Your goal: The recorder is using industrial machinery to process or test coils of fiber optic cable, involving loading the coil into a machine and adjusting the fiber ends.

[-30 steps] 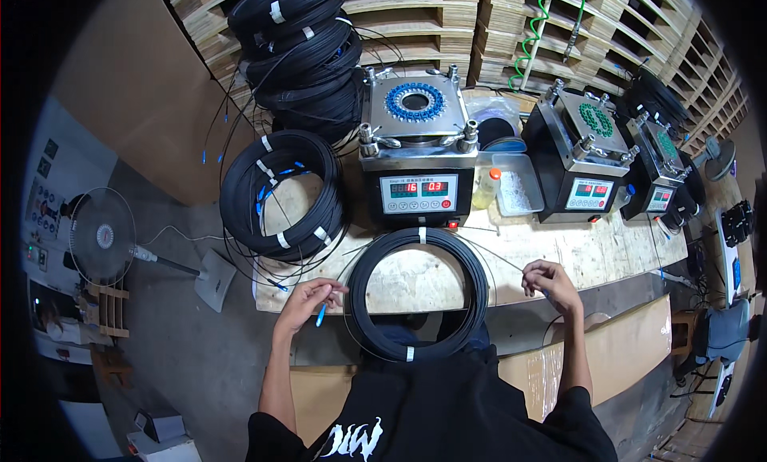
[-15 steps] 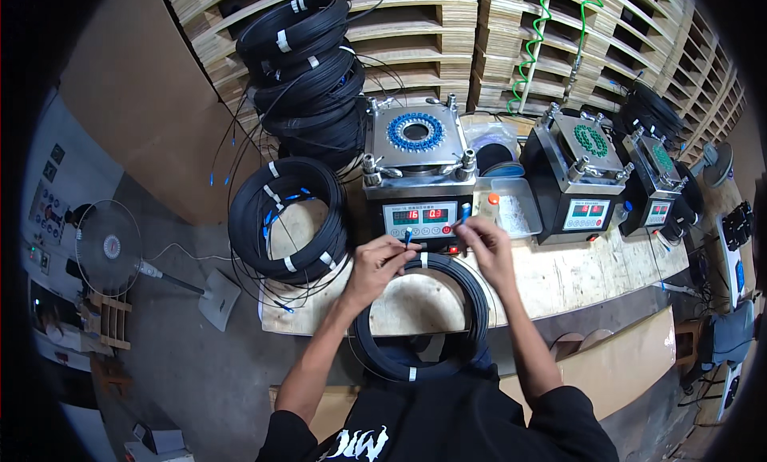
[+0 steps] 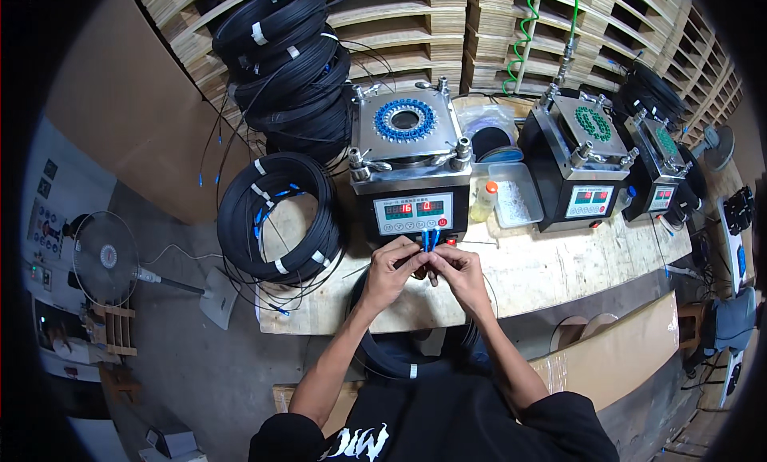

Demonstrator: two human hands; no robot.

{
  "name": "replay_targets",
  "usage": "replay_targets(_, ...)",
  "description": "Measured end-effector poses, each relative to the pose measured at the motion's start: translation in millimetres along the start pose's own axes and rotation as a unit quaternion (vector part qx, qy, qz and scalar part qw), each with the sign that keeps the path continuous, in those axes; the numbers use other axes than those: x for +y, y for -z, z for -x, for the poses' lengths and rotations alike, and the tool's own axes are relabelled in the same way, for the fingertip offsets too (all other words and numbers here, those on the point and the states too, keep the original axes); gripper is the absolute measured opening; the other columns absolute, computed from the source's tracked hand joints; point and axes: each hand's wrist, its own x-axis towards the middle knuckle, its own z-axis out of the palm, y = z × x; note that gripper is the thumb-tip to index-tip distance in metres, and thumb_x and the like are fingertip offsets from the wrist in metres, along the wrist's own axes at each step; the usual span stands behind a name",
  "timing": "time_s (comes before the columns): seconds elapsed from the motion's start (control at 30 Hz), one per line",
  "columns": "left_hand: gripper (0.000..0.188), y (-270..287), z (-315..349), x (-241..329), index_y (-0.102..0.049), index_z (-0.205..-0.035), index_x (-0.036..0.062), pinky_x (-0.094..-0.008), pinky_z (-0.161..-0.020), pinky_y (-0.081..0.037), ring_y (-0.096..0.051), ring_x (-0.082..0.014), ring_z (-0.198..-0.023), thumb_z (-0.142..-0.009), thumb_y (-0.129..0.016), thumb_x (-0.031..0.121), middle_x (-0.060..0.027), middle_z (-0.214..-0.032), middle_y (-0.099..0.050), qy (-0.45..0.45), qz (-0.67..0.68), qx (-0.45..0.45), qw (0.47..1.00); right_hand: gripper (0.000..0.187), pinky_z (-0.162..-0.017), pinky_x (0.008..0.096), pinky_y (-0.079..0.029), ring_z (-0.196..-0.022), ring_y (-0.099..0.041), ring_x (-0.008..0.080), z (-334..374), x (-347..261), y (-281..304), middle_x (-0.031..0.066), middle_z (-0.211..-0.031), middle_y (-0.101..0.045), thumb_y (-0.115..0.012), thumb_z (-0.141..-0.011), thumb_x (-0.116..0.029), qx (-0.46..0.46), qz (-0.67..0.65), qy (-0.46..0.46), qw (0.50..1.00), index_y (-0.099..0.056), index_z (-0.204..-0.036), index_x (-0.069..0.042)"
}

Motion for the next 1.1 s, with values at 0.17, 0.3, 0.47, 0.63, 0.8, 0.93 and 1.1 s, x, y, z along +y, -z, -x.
replay_targets(0.17, 0.024, -0.1, 0.8, 2.9, -0.071, -0.105, -0.0064, -0.0246, -0.067, -0.053, -0.063, -0.0096, -0.079, -0.096, -0.068, 0.016, -0.0044, -0.097, -0.058, 0.055, 0.064, -0.029, 0.996, 0.018, -0.059, 0.0234, -0.047, -0.067, -0.059, 0.0096, 5.8, -2.2, 5.2, 0.0068, -0.084, -0.064, -0.064, -0.098, -0.009, -0.030, -0.026, -0.018, 0.999, -0.071, -0.099, 0.007)
replay_targets(0.3, 0.027, 3.7, 0.5, 7.5, -0.071, -0.109, -0.0059, -0.0260, -0.074, -0.055, -0.063, -0.0118, -0.089, -0.099, -0.065, 0.018, -0.0045, -0.104, -0.057, 0.081, 0.034, -0.064, 0.994, 0.017, -0.060, 0.0243, -0.047, -0.068, -0.058, 0.0104, 12.6, 3.5, 8.2, 0.0070, -0.084, -0.064, -0.065, -0.097, -0.009, -0.031, 0.017, -0.028, 0.999, -0.071, -0.099, 0.007)
replay_targets(0.47, 0.029, 1.0, -4.7, 3.5, -0.072, -0.108, -0.0071, -0.0297, -0.081, -0.056, -0.063, -0.0146, -0.098, -0.100, -0.062, 0.019, -0.0048, -0.114, -0.058, 0.009, -0.002, -0.085, 0.996, 0.017, -0.061, 0.0251, -0.046, -0.067, -0.058, 0.0108, 15.4, 5.6, 3.3, 0.0063, -0.084, -0.065, -0.066, -0.096, -0.009, -0.025, -0.014, -0.046, 0.999, -0.071, -0.098, 0.007)
replay_targets(0.63, 0.025, -12.8, -1.0, 9.2, -0.071, -0.103, -0.0066, -0.0275, -0.078, -0.055, -0.064, -0.0118, -0.089, -0.099, -0.065, 0.017, -0.0050, -0.097, -0.065, 0.114, 0.150, -0.055, 0.981, 0.017, -0.063, 0.0250, -0.046, -0.067, -0.058, 0.0105, 22.3, 11.6, 8.1, 0.0062, -0.084, -0.064, -0.065, -0.096, -0.009, -0.032, 0.020, -0.040, 0.998, -0.070, -0.092, 0.008)
replay_targets(0.8, 0.020, -24.9, -5.3, 9.3, -0.071, -0.102, -0.0055, -0.0224, -0.073, -0.050, -0.063, -0.0087, -0.085, -0.099, -0.063, 0.013, -0.0031, -0.089, -0.065, 0.072, 0.032, -0.091, 0.993, 0.016, -0.068, 0.0270, -0.049, -0.073, -0.061, 0.0113, 30.3, 14.5, 21.1, 0.0076, -0.089, -0.067, -0.066, -0.095, -0.008, 0.000, -0.009, -0.055, 0.998, -0.070, -0.096, 0.008)
replay_targets(0.93, 0.019, -28.2, -2.4, 7.0, -0.072, -0.098, -0.0059, -0.0245, -0.068, -0.048, -0.062, -0.0088, -0.074, -0.096, -0.066, 0.011, -0.0056, -0.079, -0.067, 0.070, -0.001, -0.019, 0.997, 0.024, -0.076, 0.0281, -0.054, -0.083, -0.065, 0.0119, 9.3, -0.8, 56.7, 0.0070, -0.096, -0.070, -0.069, -0.094, -0.011, -0.140, 0.109, -0.052, 0.983, -0.069, -0.113, 0.005)
replay_targets(1.1, 0.021, -29.5, 0.0, 20.1, -0.071, -0.100, -0.0050, -0.0233, -0.062, -0.049, -0.061, -0.0088, -0.067, -0.099, -0.064, 0.014, -0.0044, -0.077, -0.066, 0.124, 0.051, -0.068, 0.989, 0.020, -0.071, 0.0341, -0.056, -0.077, -0.073, 0.0205, -63.7, -13.7, 169.0, 0.0160, -0.087, -0.074, -0.067, -0.087, -0.004, 0.016, 0.428, 0.064, 0.901, -0.072, -0.104, 0.004)
